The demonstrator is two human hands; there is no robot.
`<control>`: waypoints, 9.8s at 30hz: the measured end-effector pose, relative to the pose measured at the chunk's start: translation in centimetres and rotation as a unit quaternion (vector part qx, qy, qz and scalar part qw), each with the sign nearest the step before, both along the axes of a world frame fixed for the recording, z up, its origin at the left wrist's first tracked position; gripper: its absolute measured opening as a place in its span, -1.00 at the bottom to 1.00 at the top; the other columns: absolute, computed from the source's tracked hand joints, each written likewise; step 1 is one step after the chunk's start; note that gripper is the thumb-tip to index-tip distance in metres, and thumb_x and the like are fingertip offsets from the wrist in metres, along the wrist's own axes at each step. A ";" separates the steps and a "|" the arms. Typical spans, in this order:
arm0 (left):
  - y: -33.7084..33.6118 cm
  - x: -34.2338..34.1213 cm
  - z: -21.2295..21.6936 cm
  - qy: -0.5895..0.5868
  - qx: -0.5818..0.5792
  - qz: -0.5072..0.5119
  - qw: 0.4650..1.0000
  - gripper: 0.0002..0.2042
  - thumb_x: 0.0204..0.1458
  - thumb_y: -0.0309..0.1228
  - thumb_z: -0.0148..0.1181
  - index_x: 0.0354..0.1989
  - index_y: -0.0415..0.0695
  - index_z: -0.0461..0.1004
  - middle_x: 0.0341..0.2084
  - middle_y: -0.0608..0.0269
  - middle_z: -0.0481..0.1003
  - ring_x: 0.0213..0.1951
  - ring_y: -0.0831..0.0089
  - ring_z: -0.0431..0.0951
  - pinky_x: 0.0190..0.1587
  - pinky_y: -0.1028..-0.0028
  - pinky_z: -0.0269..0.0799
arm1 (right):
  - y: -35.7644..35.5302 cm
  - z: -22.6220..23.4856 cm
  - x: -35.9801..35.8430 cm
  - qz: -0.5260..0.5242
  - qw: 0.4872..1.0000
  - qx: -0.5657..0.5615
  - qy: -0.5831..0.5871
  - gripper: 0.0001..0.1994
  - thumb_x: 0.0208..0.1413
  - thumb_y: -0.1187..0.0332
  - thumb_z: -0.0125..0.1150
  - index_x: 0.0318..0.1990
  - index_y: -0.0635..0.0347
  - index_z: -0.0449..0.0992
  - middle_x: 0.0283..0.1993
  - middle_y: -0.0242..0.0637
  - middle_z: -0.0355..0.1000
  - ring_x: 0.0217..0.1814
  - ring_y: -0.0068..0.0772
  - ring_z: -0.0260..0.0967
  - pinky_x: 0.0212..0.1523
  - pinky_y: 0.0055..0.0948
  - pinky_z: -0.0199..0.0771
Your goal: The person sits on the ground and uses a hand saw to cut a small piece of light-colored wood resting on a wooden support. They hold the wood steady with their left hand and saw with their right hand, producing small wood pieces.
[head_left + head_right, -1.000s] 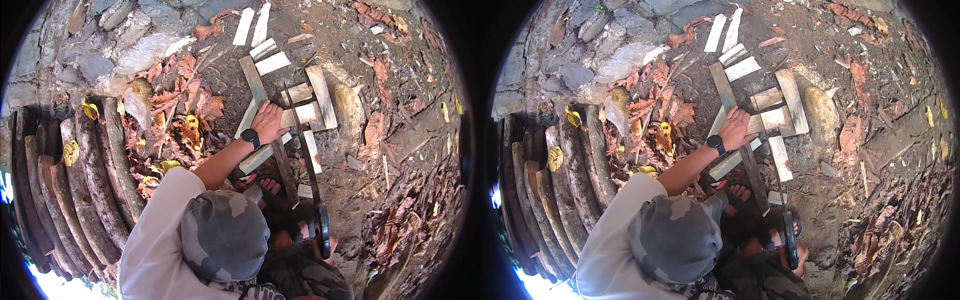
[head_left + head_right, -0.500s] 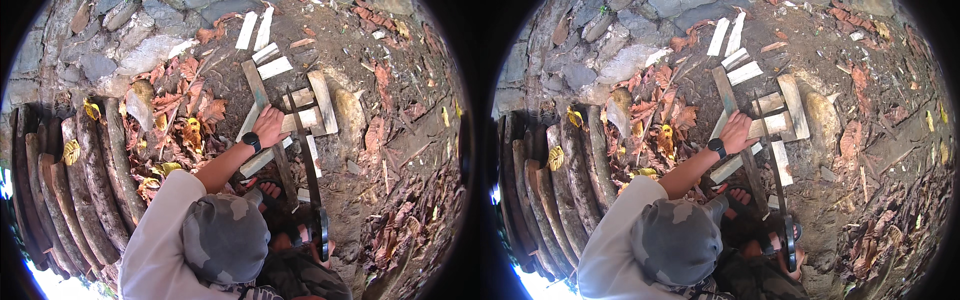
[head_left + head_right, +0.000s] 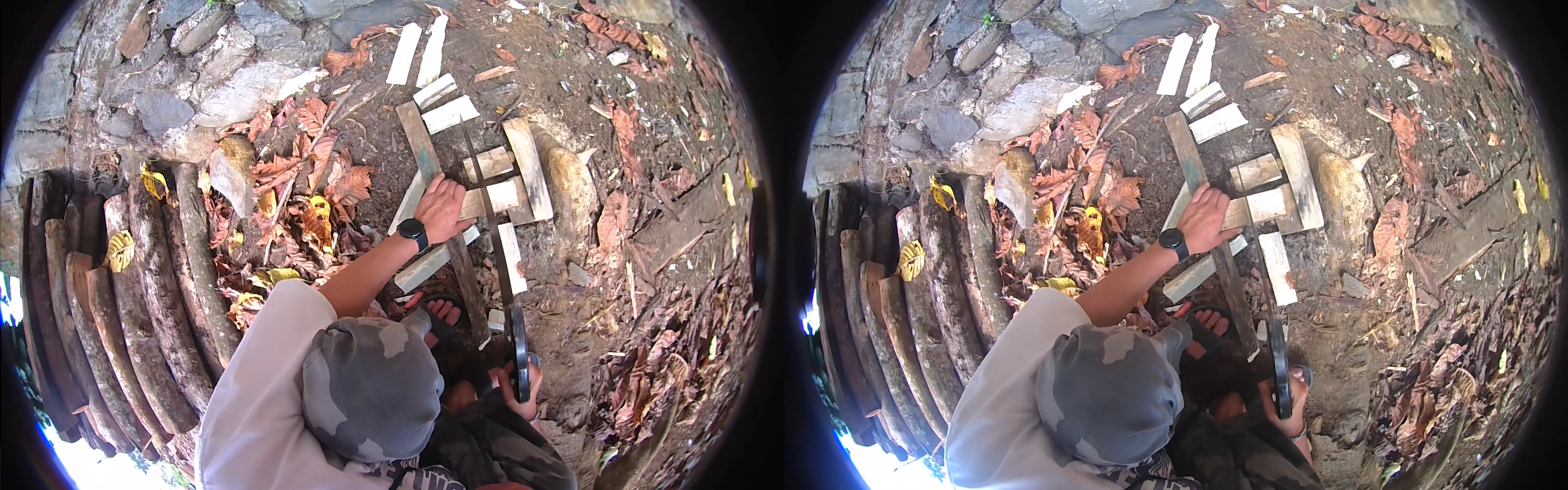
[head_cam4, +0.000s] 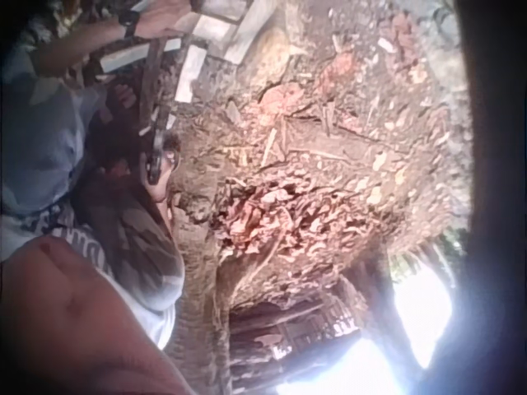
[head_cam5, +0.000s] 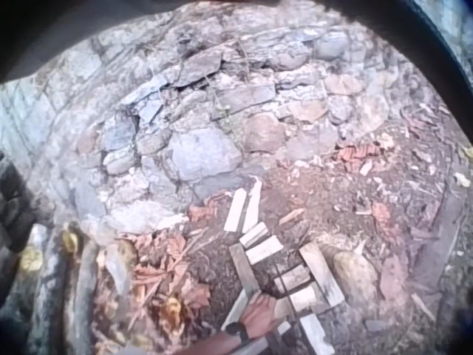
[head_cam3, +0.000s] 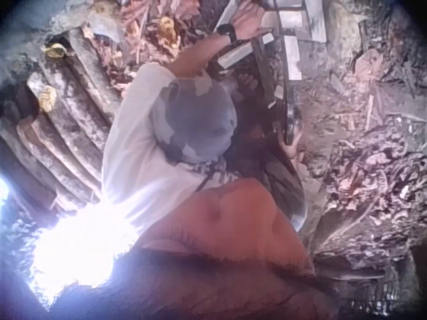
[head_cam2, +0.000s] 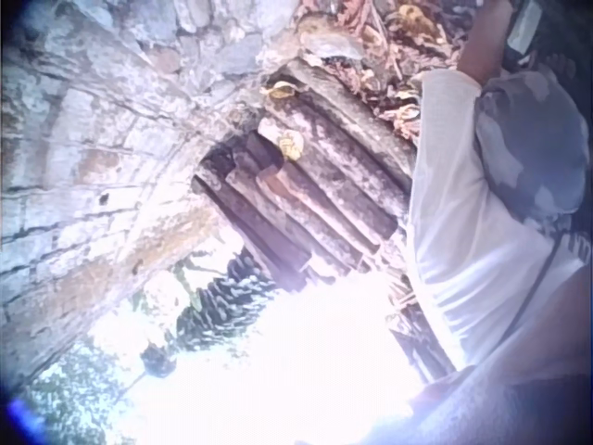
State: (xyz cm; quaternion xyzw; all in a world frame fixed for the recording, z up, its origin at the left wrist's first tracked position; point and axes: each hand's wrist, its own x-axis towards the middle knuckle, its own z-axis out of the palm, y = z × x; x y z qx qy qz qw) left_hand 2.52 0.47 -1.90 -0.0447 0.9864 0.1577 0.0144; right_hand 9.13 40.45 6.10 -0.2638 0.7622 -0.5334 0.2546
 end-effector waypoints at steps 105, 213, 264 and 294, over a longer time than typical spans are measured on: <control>0.0 0.4 -0.7 0.018 -0.021 -0.018 0.999 -0.46 0.01 -0.04 0.39 -0.12 -0.30 0.38 -0.21 -0.04 0.46 0.04 0.01 0.45 0.40 0.09 0.11 | -2.7 1.2 -0.9 -0.077 0.980 0.014 -0.184 -0.85 0.02 0.57 0.33 -0.52 0.24 0.48 -0.66 -0.31 0.38 -0.61 -0.47 0.40 -0.54 -0.39 0.32; 1.2 0.5 -1.4 0.087 0.071 0.052 0.992 -0.47 -0.07 -0.19 0.49 -0.09 -0.31 0.38 -0.02 -0.14 0.38 0.22 -0.10 0.32 0.41 -0.10 0.03 | -3.7 5.5 -8.9 0.187 0.928 0.237 -0.220 -0.69 0.03 0.45 0.49 -0.10 0.23 0.51 -0.18 -0.20 0.57 -0.20 -0.24 0.56 -0.13 -0.32 0.52; 0.9 -0.3 -1.0 0.027 -0.027 -0.046 0.998 -0.37 0.09 -0.03 0.34 0.02 -0.40 0.31 0.03 -0.21 0.31 0.22 -0.18 0.24 0.36 -0.15 0.05 | -1.9 3.1 -8.9 0.122 0.959 0.093 -0.240 -0.75 0.08 0.43 0.46 -0.13 0.24 0.54 -0.23 -0.12 0.52 -0.21 0.01 0.52 -0.21 -0.14 0.46; 2.0 0.3 -0.9 0.035 0.020 0.069 0.997 -0.39 -0.14 -0.21 0.54 0.00 -0.26 0.35 0.09 -0.14 0.28 0.27 -0.18 0.22 0.37 -0.20 -0.01 | -2.2 0.5 -3.2 0.047 0.959 0.114 -0.254 -0.78 -0.12 0.46 0.43 -0.34 0.20 0.48 -0.40 -0.27 0.38 -0.35 -0.32 0.40 -0.31 -0.37 0.35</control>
